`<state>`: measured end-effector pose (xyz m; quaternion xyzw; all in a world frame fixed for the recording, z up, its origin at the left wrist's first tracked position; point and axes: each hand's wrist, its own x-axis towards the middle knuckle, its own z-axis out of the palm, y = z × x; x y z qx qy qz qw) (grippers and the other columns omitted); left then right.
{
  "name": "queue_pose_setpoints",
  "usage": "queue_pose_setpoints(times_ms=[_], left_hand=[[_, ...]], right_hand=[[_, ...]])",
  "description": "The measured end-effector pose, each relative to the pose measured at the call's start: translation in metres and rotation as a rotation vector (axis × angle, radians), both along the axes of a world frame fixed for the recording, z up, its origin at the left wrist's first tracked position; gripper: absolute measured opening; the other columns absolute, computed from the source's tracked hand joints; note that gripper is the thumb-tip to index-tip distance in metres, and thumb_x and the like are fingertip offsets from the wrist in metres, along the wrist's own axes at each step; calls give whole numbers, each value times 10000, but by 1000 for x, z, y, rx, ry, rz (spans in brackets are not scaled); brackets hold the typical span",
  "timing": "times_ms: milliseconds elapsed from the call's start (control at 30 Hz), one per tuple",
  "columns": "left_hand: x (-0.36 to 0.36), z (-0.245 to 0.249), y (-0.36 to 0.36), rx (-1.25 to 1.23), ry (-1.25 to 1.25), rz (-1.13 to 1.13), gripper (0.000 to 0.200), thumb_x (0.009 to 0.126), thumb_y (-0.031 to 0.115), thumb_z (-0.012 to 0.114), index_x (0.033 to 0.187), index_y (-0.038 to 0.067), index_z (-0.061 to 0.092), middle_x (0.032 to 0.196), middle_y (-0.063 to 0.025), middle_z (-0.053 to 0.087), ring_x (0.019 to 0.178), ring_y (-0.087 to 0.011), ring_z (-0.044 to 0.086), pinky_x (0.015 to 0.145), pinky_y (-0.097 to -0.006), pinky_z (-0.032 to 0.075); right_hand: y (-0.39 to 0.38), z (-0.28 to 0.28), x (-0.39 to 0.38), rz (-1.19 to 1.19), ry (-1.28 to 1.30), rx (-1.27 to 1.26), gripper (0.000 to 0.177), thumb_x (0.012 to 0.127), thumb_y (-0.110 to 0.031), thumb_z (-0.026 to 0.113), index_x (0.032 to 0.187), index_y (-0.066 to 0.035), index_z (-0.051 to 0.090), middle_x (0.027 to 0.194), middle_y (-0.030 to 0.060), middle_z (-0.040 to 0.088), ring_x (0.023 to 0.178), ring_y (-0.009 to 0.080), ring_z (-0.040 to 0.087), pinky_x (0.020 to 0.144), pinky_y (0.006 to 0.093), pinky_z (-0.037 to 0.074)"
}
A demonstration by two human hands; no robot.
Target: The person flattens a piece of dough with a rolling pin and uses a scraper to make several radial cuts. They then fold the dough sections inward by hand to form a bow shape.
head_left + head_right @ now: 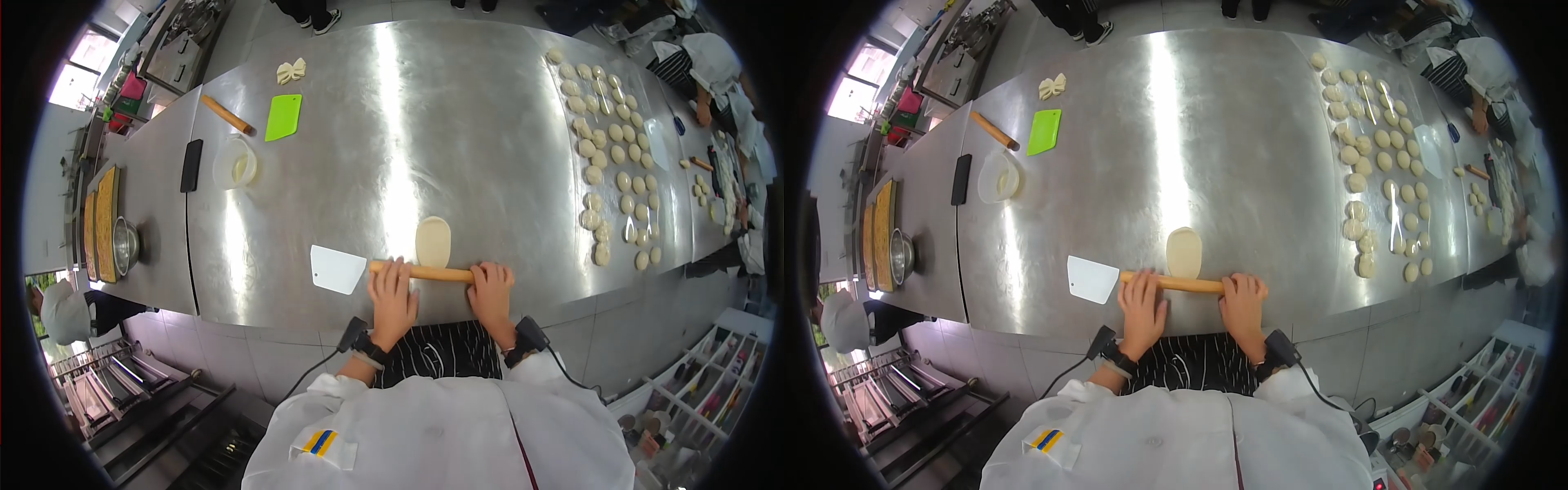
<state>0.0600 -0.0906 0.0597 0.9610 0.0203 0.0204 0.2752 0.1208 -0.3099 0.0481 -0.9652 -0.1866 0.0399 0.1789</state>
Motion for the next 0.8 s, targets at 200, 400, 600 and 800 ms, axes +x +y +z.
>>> queue_pose_setpoints(times_ms=[200, 400, 600, 800], left_hand=[[99, 6, 16, -127, -269, -88, 432, 806, 27, 557, 1237, 21, 526, 1322, -167, 484, 1218, -372, 459, 973, -439, 406], [157, -11, -8, 121, 269, -257, 260, 755, 33, 615, 1014, 9, 619, 1068, -160, 574, 1054, -321, 543, 829, -443, 481], [148, -15, 10, -118, 30, -545, 177, 780, 109, 645, 949, 55, 635, 868, -139, 653, 776, -342, 632, 725, -416, 504], [112, 56, -27, -851, 402, -129, 149, 852, 85, 663, 949, -1, 590, 871, -108, 687, 761, -189, 664, 692, -307, 527]], right_hand=[[-47, 28, -19, -196, 140, -2, 255, 668, -87, 675, 912, -50, 610, 913, 114, 572, 854, 333, 584, 723, 434, 464], [-122, 28, -72, -490, 174, 261, 189, 668, -24, 617, 852, -3, 576, 797, 112, 549, 714, 270, 562, 646, 370, 450], [-134, 42, -81, -797, 310, 629, 157, 700, -37, 612, 838, 13, 558, 722, 119, 545, 664, 224, 543, 639, 337, 450], [-147, 28, -72, -717, 263, 554, 163, 703, -42, 620, 850, 8, 570, 729, 120, 555, 668, 221, 549, 642, 334, 451]])
